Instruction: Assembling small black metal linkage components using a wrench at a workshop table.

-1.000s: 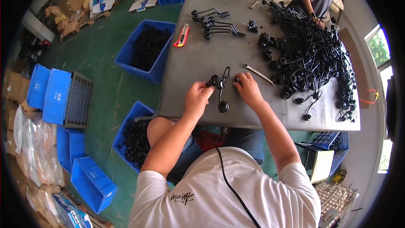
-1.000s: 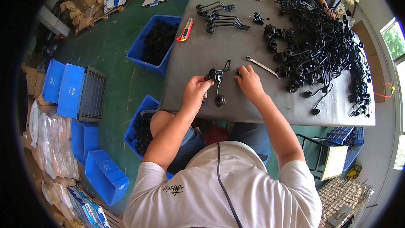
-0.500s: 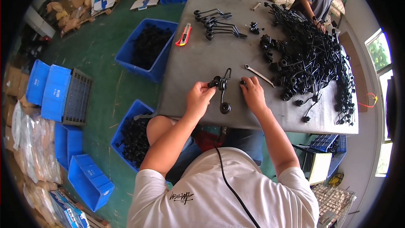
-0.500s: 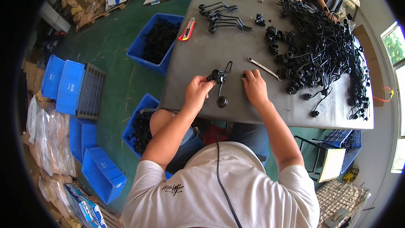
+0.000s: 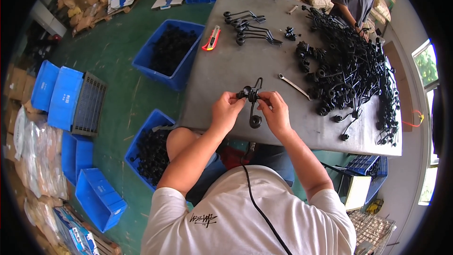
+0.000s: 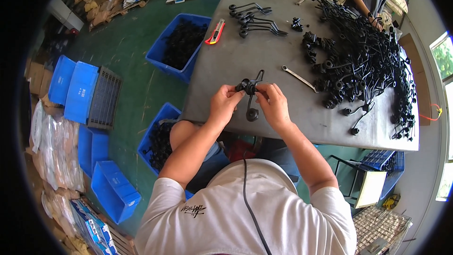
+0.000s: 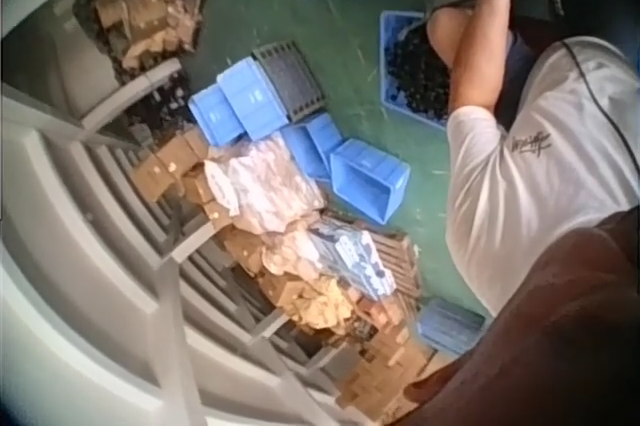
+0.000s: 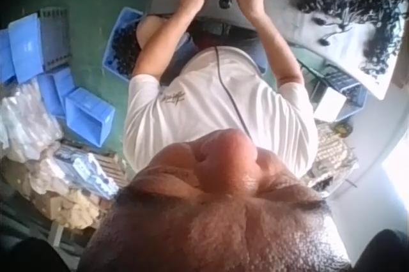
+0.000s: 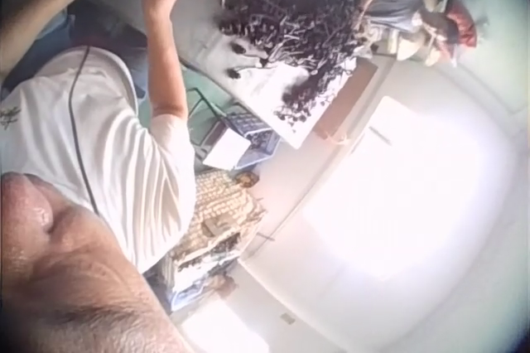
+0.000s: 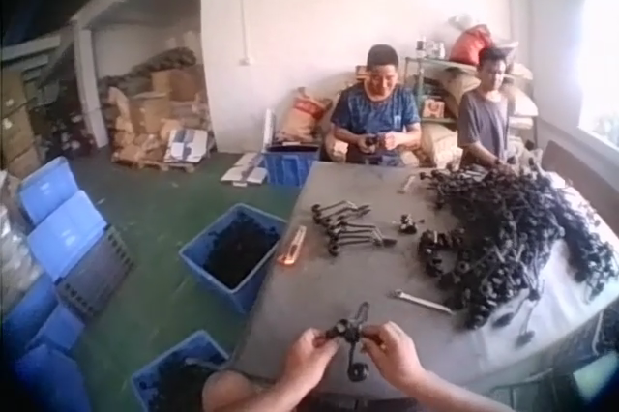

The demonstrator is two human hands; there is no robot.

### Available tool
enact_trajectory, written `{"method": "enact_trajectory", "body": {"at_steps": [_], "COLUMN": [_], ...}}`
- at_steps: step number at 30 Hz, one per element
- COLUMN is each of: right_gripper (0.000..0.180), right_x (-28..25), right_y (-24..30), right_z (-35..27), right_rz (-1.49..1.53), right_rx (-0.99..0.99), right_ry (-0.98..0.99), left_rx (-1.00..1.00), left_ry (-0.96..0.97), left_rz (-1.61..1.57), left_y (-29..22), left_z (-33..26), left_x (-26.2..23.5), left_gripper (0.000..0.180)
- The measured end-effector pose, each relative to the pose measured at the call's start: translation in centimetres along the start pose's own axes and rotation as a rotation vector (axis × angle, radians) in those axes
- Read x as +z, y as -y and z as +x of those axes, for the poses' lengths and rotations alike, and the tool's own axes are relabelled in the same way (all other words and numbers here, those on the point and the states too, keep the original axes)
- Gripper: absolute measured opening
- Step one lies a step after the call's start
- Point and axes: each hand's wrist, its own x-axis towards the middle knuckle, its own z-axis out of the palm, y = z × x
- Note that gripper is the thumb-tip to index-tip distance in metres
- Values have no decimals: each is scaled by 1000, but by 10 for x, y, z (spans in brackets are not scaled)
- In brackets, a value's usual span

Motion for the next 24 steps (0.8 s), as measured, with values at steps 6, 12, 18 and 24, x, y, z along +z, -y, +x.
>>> {"method": "enact_trajectory", "body": {"at_steps": [6,12,18,24], "right_gripper": [19,16,15,19], "right_x": [-8,-12,-7,-5], "right_y": [-1,0,-4,-7], "right_z": [0,1,2,-1], "right_rz": [-338,-262,-273,-350], "right_rx": [-361,-190,-182,-176], "right_ry": [-39,94,60,-41], "left_rx": [16,43,99,116], "left_ry": [-3,26,60,96], "left_rz": [39,22,2,-71], "left_y": [6,11,22,7], "left_z": [1,2,9,2], "left_x": [3,1,-2,5], "left_gripper": [31,25,26,20]}}
